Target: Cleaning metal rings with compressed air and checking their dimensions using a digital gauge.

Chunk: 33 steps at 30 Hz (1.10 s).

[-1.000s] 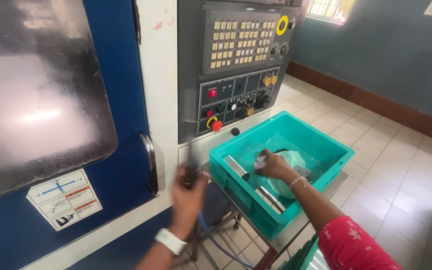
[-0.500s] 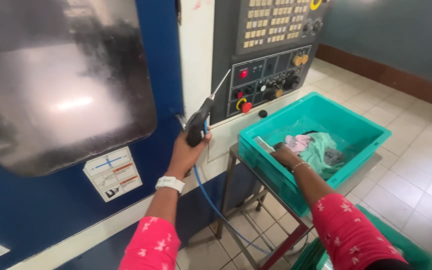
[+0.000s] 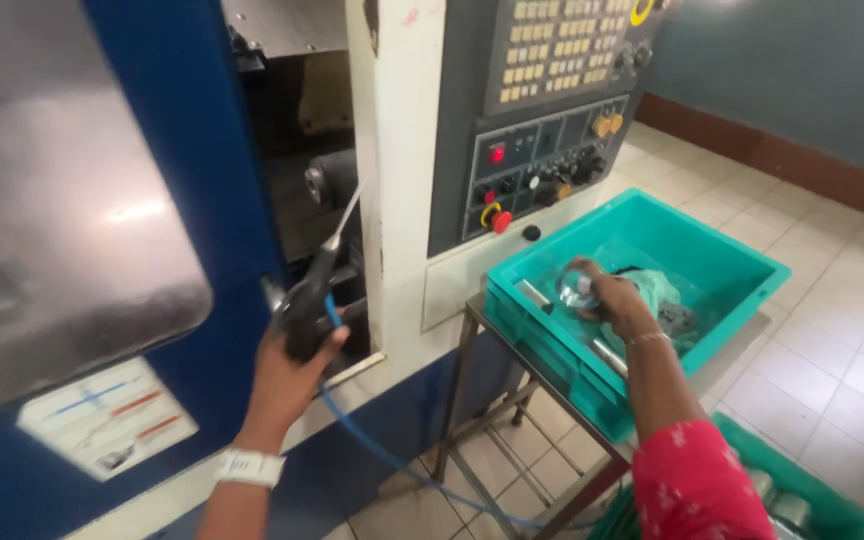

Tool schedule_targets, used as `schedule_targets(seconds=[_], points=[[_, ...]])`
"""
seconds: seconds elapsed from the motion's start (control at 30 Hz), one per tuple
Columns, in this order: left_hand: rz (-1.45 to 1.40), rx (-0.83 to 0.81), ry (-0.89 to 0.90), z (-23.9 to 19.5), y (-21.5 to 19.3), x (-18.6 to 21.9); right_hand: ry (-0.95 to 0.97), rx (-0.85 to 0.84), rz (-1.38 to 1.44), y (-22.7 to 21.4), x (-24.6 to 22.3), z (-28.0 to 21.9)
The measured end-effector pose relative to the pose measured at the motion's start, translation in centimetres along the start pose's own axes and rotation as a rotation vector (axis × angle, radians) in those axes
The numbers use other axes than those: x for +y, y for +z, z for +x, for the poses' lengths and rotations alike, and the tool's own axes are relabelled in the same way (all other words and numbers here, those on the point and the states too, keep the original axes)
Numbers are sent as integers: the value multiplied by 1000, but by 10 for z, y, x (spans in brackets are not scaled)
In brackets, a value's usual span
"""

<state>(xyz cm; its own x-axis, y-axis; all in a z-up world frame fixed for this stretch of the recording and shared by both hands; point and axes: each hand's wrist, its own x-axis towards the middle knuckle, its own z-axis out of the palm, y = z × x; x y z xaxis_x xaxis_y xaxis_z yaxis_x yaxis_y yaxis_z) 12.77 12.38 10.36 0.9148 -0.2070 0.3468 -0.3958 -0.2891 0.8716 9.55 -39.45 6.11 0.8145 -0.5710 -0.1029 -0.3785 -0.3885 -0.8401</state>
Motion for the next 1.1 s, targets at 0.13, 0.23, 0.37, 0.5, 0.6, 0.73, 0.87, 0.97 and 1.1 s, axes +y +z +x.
schedule_targets(seconds=[0.13,0.23,0.37,0.5,0.6,0.73,0.87,0.97,1.1], points=[[70,132,-23,-21,-43,1,93,-78,823,25,-82,-65],[48,215,-31,-38,-71,2,-8,-299,953,73,-128,-119],[83,293,-136,-58,-115,-27,-76,-552,963,143,-180,-174],[185,366,-69,-76,-157,-34,-12,-675,909,198,-228,-212],[218,434,6,-87,-182,-43,-4,-797,883,242,-230,-199],[121,480,-126,-101,-206,-50,27,-948,864,296,-248,-192],[371,743,85,-120,-193,8,95,-1039,821,351,-261,-190],[191,655,200,-110,-167,6,97,-1231,790,383,-258,-180],[-361,118,-273,-71,-158,-17,278,-1332,708,443,-225,-142]])
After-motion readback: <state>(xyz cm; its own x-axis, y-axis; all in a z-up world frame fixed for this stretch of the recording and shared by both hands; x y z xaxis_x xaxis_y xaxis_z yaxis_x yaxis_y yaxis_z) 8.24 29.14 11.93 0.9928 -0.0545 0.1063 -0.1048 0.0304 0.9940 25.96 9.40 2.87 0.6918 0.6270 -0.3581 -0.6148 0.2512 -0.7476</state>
